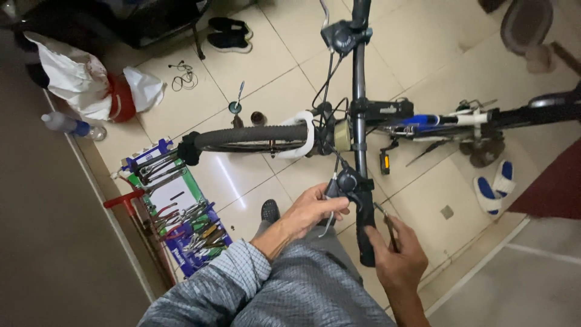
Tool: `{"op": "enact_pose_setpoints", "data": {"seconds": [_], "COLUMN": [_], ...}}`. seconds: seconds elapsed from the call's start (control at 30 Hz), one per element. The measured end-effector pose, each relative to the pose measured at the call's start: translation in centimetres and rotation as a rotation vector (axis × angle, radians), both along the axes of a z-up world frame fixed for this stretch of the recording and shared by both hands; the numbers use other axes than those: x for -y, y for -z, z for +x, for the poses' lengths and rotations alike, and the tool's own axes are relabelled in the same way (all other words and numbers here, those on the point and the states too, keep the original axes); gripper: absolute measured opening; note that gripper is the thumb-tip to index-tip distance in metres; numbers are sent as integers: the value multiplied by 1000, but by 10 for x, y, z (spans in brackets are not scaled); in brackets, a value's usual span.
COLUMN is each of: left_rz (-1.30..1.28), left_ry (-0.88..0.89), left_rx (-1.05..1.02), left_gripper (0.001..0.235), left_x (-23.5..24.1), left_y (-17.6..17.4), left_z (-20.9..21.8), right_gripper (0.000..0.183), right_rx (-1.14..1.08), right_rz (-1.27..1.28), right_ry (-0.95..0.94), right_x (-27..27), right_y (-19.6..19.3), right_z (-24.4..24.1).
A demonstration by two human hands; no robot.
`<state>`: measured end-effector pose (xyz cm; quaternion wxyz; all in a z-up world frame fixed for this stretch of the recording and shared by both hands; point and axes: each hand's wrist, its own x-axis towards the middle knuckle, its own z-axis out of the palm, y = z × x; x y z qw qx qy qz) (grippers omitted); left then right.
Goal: The person uses an Allen key to loosen the bolts on the bicycle handlebar stem and the brake lever clamp. They then rotate the handlebar to a new position and tighten the bolts back down to secure it.
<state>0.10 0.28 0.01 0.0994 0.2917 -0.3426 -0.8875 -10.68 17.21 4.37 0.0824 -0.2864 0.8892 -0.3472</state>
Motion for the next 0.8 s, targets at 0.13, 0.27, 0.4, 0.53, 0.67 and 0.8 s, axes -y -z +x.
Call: {"op": "enact_pose_setpoints", "data": {"seconds": [0.13, 0.27, 0.4, 0.53, 0.67, 0.8], "left_rz": [25, -49, -62, -105, -106, -120], "left_ry": [-36, -74, -97, -145, -104, -143], "left_rx": [0, 92, 115, 108, 115, 153], "left_gripper": [25, 14, 20, 17, 13, 15], "left_x": [-3, -7, -7, -11, -12, -12], "left_y": [14, 15, 8, 15, 21, 13], "left_z": [-5, -12, -15, -19, -18, -15], "right_gripper": [51, 43, 43, 46, 39, 46], "right_rx": [216, 315, 364, 464, 373, 425], "right_rz": [146, 85, 71, 201, 220, 101], "right_ry": [122, 156, 185, 236, 165, 170], "right_x": [-7, 0, 2, 11, 5, 1], "right_y": [13, 4, 2, -14, -9, 0], "right_z": [-8, -3, -5, -5, -6, -7]}}
